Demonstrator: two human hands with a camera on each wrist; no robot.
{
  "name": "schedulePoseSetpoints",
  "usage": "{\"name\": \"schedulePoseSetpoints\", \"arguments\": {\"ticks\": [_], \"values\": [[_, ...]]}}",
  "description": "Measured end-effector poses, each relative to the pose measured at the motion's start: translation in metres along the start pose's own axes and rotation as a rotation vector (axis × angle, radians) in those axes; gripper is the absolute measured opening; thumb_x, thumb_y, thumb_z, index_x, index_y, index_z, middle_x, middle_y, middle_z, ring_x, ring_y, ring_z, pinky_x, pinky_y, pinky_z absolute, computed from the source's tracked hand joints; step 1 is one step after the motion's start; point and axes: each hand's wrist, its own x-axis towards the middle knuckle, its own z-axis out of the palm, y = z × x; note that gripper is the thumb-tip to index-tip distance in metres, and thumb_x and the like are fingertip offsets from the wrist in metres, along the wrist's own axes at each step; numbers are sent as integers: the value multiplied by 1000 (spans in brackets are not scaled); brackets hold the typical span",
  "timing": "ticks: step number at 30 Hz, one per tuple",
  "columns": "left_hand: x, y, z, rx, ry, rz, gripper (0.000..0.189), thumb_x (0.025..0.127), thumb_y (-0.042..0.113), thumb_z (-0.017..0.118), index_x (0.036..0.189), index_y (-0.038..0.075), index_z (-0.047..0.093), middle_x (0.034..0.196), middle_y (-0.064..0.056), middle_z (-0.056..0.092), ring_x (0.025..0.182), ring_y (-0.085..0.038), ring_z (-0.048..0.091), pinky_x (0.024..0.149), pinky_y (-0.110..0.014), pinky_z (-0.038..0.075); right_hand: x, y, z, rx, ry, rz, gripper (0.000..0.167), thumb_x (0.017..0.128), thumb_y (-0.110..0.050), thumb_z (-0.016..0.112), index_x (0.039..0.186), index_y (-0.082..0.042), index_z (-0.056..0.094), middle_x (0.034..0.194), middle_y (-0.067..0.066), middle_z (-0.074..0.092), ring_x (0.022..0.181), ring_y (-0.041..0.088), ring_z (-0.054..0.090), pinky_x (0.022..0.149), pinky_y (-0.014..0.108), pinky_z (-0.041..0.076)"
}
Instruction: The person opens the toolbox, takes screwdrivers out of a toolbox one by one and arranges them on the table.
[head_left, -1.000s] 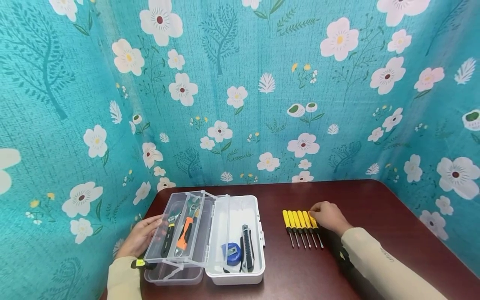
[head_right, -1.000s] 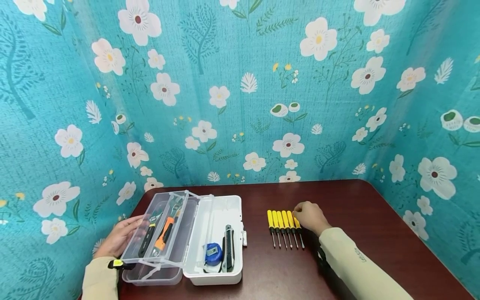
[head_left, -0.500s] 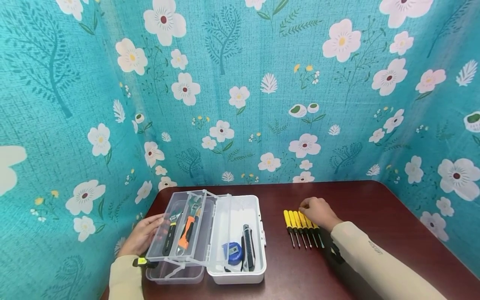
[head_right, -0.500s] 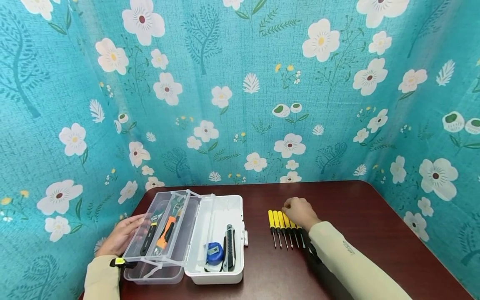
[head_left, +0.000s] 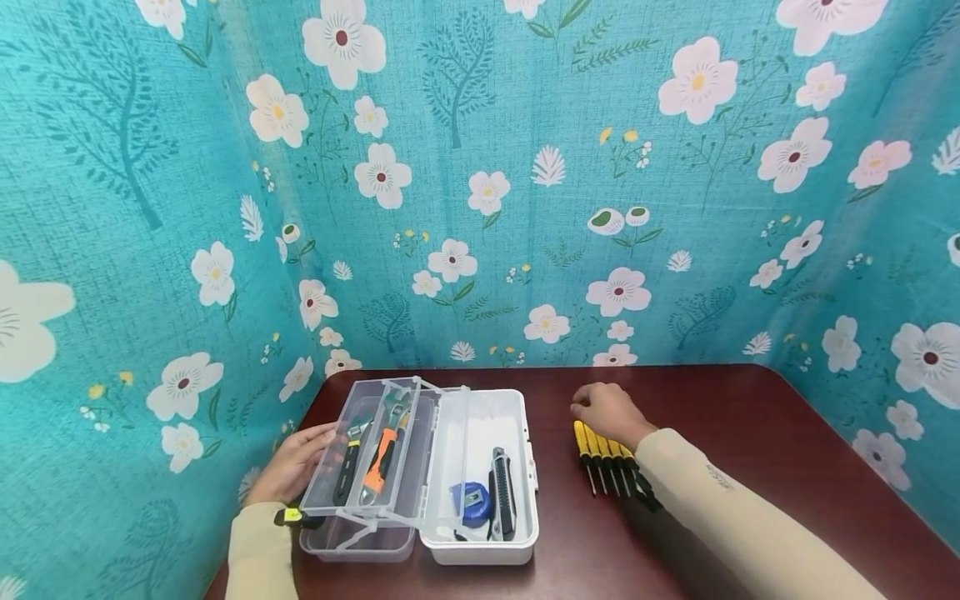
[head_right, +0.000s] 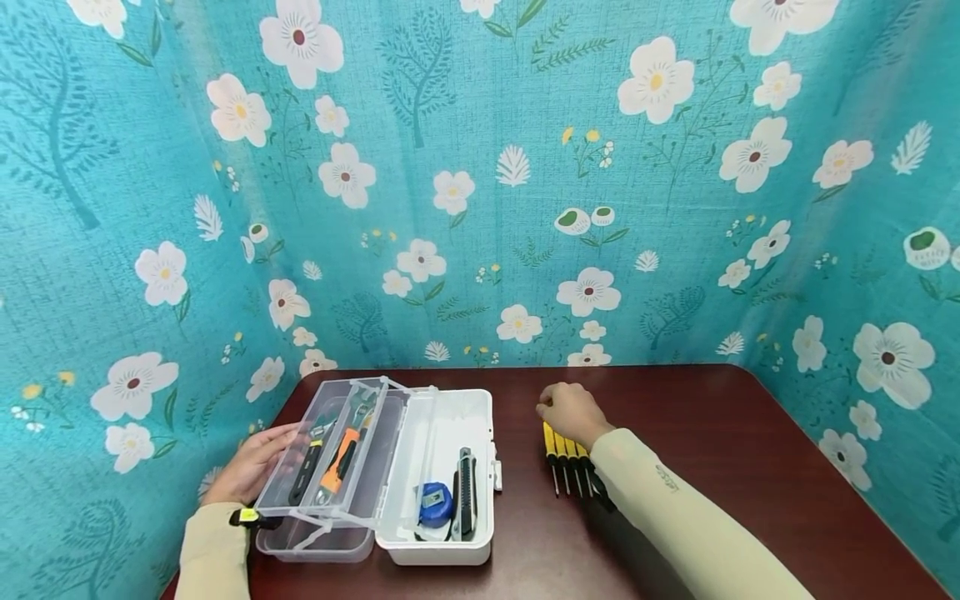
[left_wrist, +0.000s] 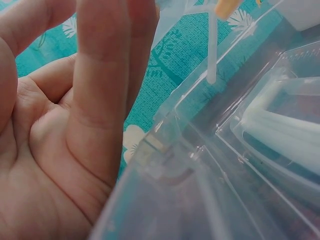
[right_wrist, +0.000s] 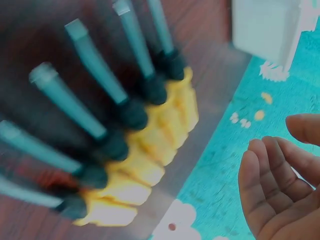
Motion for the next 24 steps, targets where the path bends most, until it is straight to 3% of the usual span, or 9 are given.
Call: {"name": "schedulePoseSetpoints", "arguments": {"ticks": [6,18,24], "values": [[2,-2,1,-20,8,-9,54,97,27,63,138,-4,49,106,-9,68,86,-25,67,75,-36,56,10,-24,7,-39,17,-57,22,92,-19,66,107,-4,72,100,7,69,76,17,61,72,38,55],[6,-4,5,-28,-5,4,55,97,28,63,138,-5,48,109,-12,66,87,-25,66,78,-38,55,23,-65,24,-48,46,-131,21,92,-20,66,106,-6,73,97,4,70,76,14,61,73,36,55],[4,-2,0,-37,-4,2,53,98,26,61,138,-5,48,106,-11,67,85,-24,67,76,-37,56,25,-98,36,13,-4,-173,27,94,-22,64,115,-6,70,104,4,69,81,14,61,75,35,54]]}}
